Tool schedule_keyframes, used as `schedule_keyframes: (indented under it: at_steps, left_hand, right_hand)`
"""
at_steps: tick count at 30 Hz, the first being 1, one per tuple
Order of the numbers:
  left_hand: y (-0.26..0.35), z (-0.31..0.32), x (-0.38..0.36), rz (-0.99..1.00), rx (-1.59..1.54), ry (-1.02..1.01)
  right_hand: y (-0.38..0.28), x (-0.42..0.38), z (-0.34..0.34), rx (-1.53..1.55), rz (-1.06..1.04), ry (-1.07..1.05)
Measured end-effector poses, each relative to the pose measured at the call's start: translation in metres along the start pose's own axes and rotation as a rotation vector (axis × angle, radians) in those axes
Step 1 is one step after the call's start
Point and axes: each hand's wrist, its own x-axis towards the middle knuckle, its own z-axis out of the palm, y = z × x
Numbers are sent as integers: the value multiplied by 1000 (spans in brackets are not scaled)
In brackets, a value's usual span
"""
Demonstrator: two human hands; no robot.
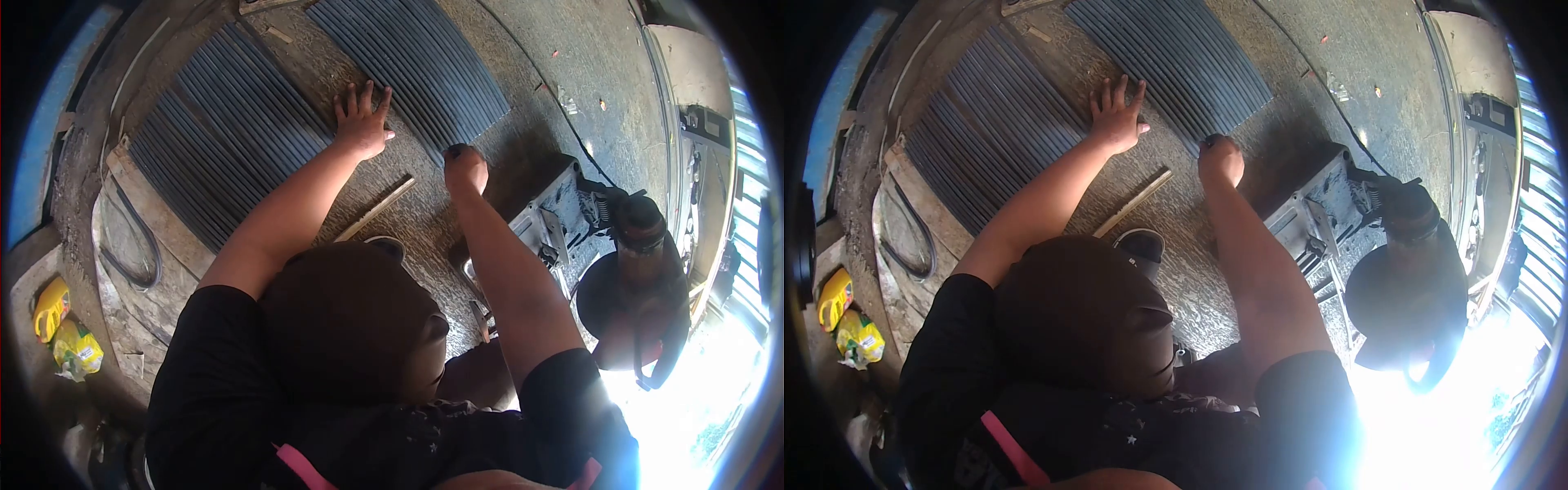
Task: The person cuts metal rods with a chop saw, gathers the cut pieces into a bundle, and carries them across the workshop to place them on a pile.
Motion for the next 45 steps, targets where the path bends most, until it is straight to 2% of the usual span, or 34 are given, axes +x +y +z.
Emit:
schedule_keyframes:
  at_steps: [9,11,12,15,18,23,29,31,37,45]
  left_hand:
    - [12,-10,-5,-10,-34,30]
    - [22,-9,-2,164,144,108]
    - [28,-7,-2,165,141,107]
    - [39,4,-1,460,131,108]
    - [40,11,-2,502,142,100]
    - [40,14,-6,482,144,145]
    - [40,18,-9,469,156,178]
    - [39,20,-10,467,159,189]
    - [38,23,-10,469,143,187]
    - [50,11,-1,441,292,83]
  right_hand:
    - [-3,7,-1,-88,-28,-22]
    - [-5,6,0,-95,-20,-19]
    - [-5,6,0,-90,-23,-23]
    - [-4,6,2,-77,-50,-10]
    - [-1,6,4,-75,-90,12]
    - [4,7,10,-87,-162,46]
    - [5,8,5,-57,-103,-1]
    - [2,9,-5,-59,-27,-63]
    - [13,25,-8,-105,-33,-10]
    - [11,27,-3,-105,-38,-25]
